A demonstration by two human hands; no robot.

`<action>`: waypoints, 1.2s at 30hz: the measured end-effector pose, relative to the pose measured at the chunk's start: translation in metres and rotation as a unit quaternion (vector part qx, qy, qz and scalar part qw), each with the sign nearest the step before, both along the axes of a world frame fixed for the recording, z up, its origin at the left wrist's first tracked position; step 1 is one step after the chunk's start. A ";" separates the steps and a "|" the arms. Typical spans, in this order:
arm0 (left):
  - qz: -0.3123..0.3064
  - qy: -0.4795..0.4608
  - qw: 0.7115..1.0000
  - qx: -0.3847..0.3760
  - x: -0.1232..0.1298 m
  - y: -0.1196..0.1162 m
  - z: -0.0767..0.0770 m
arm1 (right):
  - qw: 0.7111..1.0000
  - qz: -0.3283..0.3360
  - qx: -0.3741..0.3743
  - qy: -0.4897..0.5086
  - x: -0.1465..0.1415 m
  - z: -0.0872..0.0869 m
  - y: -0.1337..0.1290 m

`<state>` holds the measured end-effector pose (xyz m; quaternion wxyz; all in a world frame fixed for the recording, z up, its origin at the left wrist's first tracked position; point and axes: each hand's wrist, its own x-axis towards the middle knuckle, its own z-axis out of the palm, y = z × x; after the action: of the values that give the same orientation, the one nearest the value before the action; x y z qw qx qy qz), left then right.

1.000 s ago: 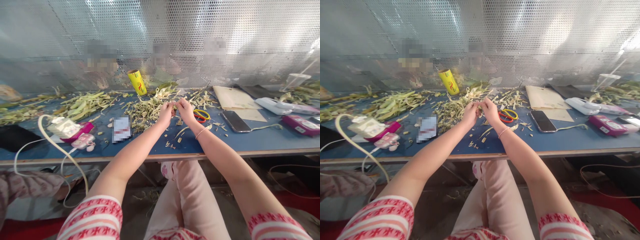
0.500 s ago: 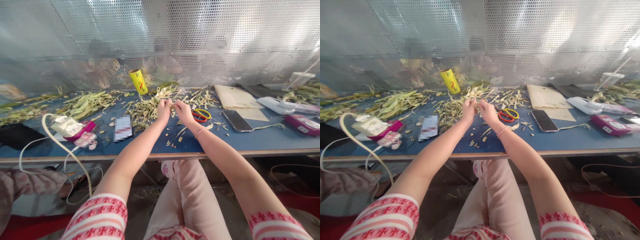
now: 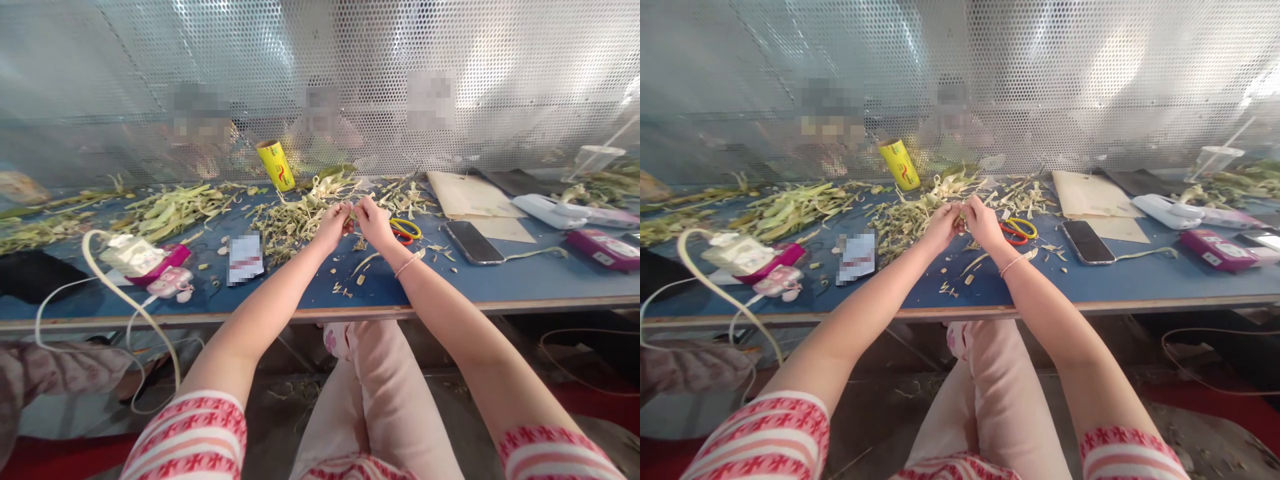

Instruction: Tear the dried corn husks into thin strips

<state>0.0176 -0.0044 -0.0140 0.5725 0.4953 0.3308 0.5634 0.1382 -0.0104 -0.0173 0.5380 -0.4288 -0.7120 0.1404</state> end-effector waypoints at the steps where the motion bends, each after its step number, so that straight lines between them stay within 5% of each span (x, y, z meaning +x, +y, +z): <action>1: 0.027 0.024 0.999 0.014 0.001 0.000 0.000 | 1.000 -0.004 -0.004 0.002 0.000 0.000 0.000; 5: 0.074 0.051 0.994 0.063 0.003 -0.004 0.000 | 0.999 0.001 -0.027 0.036 -0.001 0.001 0.000; 11: -0.034 -0.050 0.998 0.020 0.007 -0.015 0.008 | 0.997 -0.009 -0.020 0.081 0.001 0.002 0.001; 15: -0.039 -0.067 0.997 -0.001 0.008 -0.019 0.011 | 0.997 -0.028 0.010 0.064 0.001 0.004 -0.004; 23: -0.033 -0.016 0.999 0.040 0.004 -0.012 0.009 | 0.994 -0.006 -0.047 0.098 0.001 0.004 -0.002; 36: -0.120 0.045 0.991 0.031 -0.005 -0.008 0.009 | 0.994 -0.040 -0.073 0.073 0.004 0.006 0.001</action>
<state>0.0126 -0.0123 -0.0046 0.6048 0.5736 0.2771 0.4780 0.1423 -0.0096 -0.0114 0.5607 -0.4840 -0.6410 0.2012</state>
